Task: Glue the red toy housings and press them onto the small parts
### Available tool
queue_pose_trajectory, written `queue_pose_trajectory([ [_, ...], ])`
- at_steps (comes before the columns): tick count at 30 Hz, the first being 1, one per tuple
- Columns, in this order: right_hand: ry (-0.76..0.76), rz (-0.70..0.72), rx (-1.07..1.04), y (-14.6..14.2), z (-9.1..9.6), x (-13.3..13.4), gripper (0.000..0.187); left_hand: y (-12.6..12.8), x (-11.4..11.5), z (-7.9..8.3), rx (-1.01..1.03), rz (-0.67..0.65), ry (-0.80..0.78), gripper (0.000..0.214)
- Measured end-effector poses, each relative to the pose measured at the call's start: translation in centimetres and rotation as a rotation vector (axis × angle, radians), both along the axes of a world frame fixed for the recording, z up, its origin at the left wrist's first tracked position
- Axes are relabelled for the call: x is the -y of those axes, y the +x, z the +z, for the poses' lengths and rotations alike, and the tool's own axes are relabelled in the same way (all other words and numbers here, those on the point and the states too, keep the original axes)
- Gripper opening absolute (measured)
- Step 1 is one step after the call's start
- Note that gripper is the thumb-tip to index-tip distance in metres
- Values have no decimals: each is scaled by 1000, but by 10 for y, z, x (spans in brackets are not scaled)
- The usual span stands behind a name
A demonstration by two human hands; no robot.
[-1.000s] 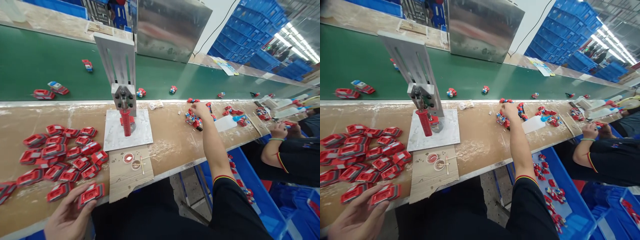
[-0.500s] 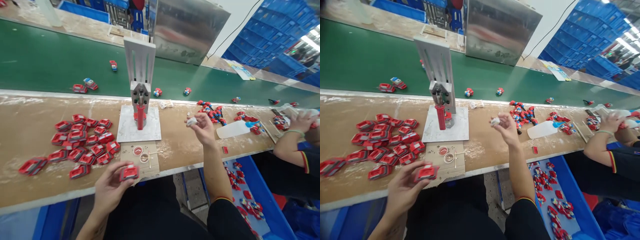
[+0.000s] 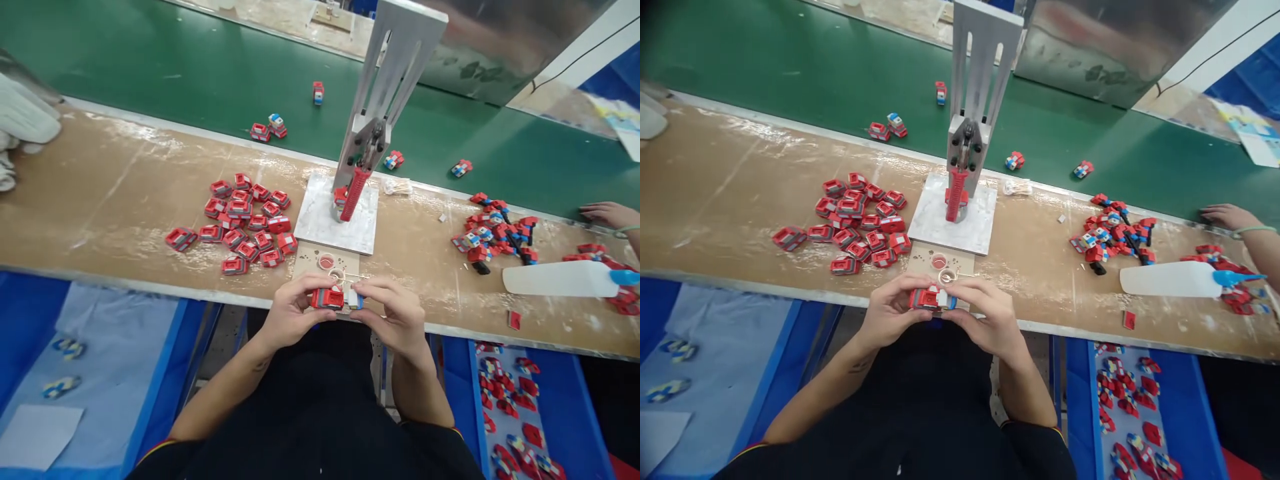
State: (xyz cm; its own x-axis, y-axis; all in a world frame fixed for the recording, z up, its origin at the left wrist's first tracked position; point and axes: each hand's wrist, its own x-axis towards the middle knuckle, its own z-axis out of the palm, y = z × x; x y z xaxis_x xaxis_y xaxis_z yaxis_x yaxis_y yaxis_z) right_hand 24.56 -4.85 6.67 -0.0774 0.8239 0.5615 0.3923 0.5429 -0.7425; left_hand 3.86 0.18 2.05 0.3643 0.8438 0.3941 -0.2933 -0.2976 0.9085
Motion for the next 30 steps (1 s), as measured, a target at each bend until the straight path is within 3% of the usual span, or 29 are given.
queue_pose_trajectory([
  [6, 12, -37, 140, -8, 10, 5, 45, -4, 5, -2, -51, 60, -18, 40],
  [13, -9, 61, 328, -10, 13, 9, 48, -13, -2, 8, -203, 15, 170, 40],
  [18, 28, 74, 304, -13, 8, 5, 42, -20, -3, 17, -289, 54, 212, 34],
  [24, -62, 137, 101, -18, -14, 3, 36, -28, -4, 21, -300, -44, 56, 31],
  [27, -94, 87, 40, -27, -31, 5, 52, -25, -4, 19, -196, -49, -154, 43],
  [30, -56, 38, 52, -36, -41, 7, 72, -18, 0, 18, -84, -58, -295, 39],
])
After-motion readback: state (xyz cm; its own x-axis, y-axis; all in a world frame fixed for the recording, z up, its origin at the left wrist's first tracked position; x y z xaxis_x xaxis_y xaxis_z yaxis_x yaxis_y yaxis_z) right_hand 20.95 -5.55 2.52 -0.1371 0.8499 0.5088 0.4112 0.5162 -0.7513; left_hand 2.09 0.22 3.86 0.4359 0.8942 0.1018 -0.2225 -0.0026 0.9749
